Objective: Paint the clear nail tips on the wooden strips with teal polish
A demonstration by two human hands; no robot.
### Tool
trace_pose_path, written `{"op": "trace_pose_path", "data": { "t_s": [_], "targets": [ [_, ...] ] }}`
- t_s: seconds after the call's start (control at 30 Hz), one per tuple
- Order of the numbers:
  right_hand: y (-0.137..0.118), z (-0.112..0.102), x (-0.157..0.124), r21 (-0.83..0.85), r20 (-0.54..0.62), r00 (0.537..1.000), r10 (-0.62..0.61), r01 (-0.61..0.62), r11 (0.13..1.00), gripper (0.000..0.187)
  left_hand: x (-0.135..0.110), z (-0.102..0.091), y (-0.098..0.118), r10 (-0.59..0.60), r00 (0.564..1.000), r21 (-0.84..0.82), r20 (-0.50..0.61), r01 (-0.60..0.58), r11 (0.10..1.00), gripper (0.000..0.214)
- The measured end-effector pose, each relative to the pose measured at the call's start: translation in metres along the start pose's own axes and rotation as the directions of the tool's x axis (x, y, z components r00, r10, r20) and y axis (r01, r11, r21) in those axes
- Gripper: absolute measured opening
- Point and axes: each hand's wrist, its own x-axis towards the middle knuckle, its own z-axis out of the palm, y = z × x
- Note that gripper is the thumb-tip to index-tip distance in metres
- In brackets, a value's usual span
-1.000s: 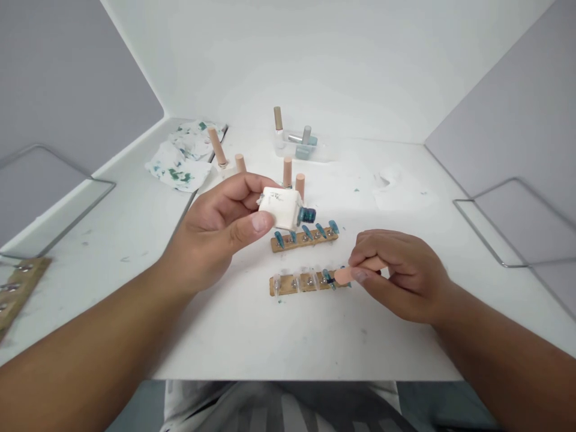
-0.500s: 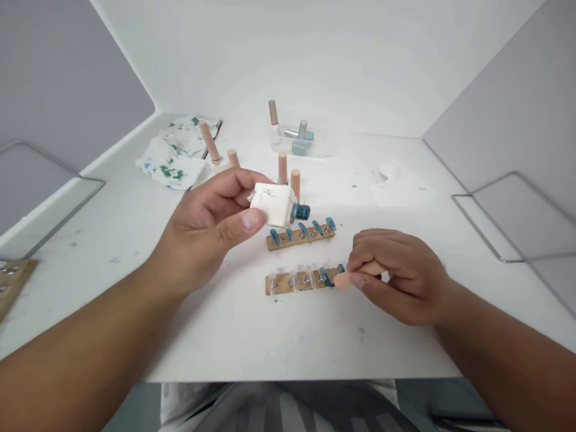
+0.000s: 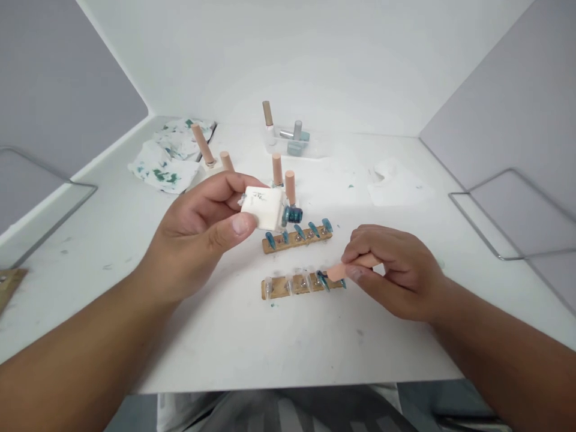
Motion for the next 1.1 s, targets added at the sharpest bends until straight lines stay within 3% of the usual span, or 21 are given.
{"op": "trace_pose_path", "data": {
  "t_s": [0.17, 0.4, 0.5, 0.7, 0.93, 1.1],
  "targets": [
    [-0.0015, -0.0047, -0.0007, 0.101, 0.055, 0.998, -0.028, 0.023, 0.995, 0.009, -0.0001, 0.0011, 0.0008, -0.018, 1.000, 0.000, 0.008, 0.018, 1.000, 0.031],
    [0.0019, -0.0012, -0.0036, 0.036, -0.074, 0.997, 0.027, -0.025, 0.999, 0.008, -0.0005, -0.0008, 0.0014, -0.023, 1.000, 0.017, -0.004, 0.023, 1.000, 0.033],
    [0.0025, 0.0004, -0.0040, 0.004, -0.026, 1.000, 0.002, -0.002, 1.000, 0.007, -0.0002, -0.0003, 0.0011, -0.021, 1.000, 0.010, 0.003, 0.021, 1.000, 0.033],
    [-0.0026, -0.0039, -0.0025, 0.115, 0.066, 0.995, -0.073, 0.065, 0.991, 0.010, 0.0001, 0.0007, 0.0021, -0.024, 1.000, 0.018, -0.001, 0.024, 1.000, 0.032],
    [-0.0006, -0.0010, -0.0037, 0.044, -0.092, 0.995, -0.026, 0.030, 0.999, 0.010, -0.0004, 0.0000, 0.0014, -0.036, 0.999, 0.026, -0.011, 0.037, 0.999, 0.032],
    [-0.0017, 0.0013, -0.0041, 0.014, -0.030, 0.998, -0.052, 0.052, 0.999, 0.008, -0.0002, 0.0005, 0.0017, -0.033, 0.999, 0.048, -0.020, 0.034, 0.998, 0.032]
  ]
}}
